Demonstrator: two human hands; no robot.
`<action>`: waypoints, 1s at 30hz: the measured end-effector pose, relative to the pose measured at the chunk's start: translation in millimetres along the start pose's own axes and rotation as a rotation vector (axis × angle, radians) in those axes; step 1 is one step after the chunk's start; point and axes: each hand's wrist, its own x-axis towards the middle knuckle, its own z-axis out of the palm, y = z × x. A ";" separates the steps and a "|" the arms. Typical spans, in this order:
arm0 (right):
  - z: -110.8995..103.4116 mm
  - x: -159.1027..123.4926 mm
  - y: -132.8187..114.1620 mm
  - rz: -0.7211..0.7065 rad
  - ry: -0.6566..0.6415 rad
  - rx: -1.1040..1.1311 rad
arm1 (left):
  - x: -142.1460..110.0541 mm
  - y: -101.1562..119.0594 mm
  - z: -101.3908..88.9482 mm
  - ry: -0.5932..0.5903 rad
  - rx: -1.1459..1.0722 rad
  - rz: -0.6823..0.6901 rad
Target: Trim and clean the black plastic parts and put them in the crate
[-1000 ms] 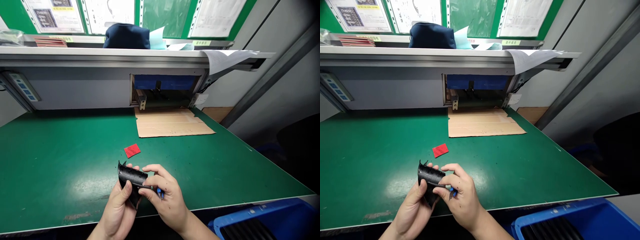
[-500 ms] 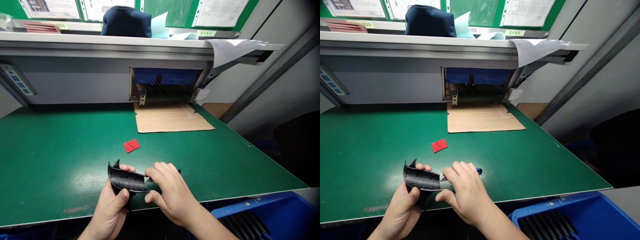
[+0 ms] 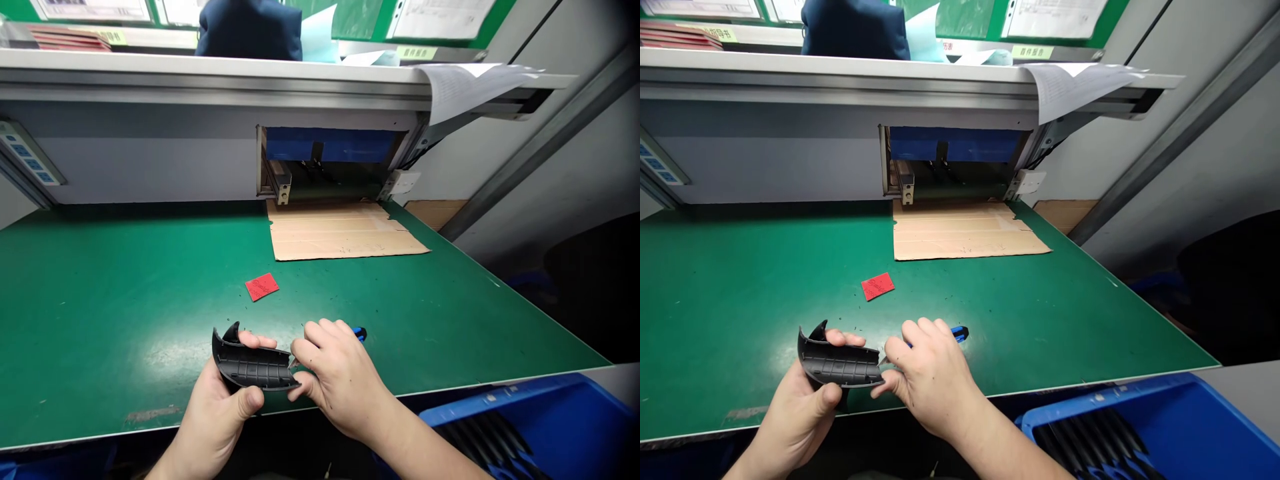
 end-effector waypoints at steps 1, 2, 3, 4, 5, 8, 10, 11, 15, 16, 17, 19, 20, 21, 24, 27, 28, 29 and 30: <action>0.8 -0.1 0.5 -0.004 0.000 0.007 | -0.2 -0.1 -1.2 -0.006 0.016 -0.001; 1.6 -0.4 1.0 -0.005 0.000 0.015 | -0.3 -0.1 -2.2 -0.012 0.030 -0.006; 2.2 -0.8 1.2 -0.007 0.001 0.023 | -0.2 0.1 -3.0 -0.015 0.041 -0.012; 2.6 -1.2 1.3 -0.007 0.001 0.034 | -0.1 0.5 -3.7 -0.019 0.046 -0.019; 2.9 -1.6 1.2 -0.008 0.000 0.045 | 0.1 1.0 -4.1 -0.027 0.047 -0.022; 3.6 -2.5 0.1 -0.019 0.003 0.086 | 0.8 3.0 -4.8 -0.069 0.034 -0.016; 4.6 -3.0 -0.5 -0.024 -0.003 0.122 | 1.1 4.5 -5.0 -0.096 0.042 -0.014; 5.3 -3.3 -0.3 -0.023 -0.009 0.146 | 1.3 5.1 -5.0 -0.104 0.050 -0.017; 6.9 -4.6 7.3 -0.036 -0.129 0.413 | 1.7 5.7 -4.0 -0.125 0.059 -0.027; 6.0 -4.8 11.0 -0.036 -0.199 0.531 | 1.6 5.4 -3.1 -0.133 0.052 -0.027; 4.2 -5.0 15.0 -0.032 -0.284 0.661 | 1.5 4.9 -2.0 -0.141 0.045 -0.025; -1.4 -4.9 22.9 -0.001 -0.437 0.912 | 1.4 3.9 0.8 -0.156 0.020 -0.022; -4.8 -4.6 26.0 0.026 -0.472 1.010 | 1.4 3.4 2.3 -0.156 0.004 -0.023; -8.2 -4.3 28.2 0.056 -0.462 1.082 | 1.5 3.0 3.9 -0.149 -0.012 -0.024; -15.1 -3.9 27.1 0.170 -0.234 1.076 | 2.2 2.8 7.7 -0.101 -0.051 -0.025; -15.3 -5.9 17.8 0.194 -0.037 0.905 | 2.8 3.7 9.4 -0.060 -0.080 -0.028; -14.4 -7.2 14.4 0.181 -0.010 0.865 | 2.8 4.0 9.5 -0.053 -0.088 -0.030; -13.3 -8.6 11.4 0.165 0.005 0.839 | 2.7 4.4 9.4 -0.047 -0.092 -0.031; -12.2 -10.2 9.0 0.153 0.016 0.819 | 2.6 4.7 9.2 -0.044 -0.094 -0.032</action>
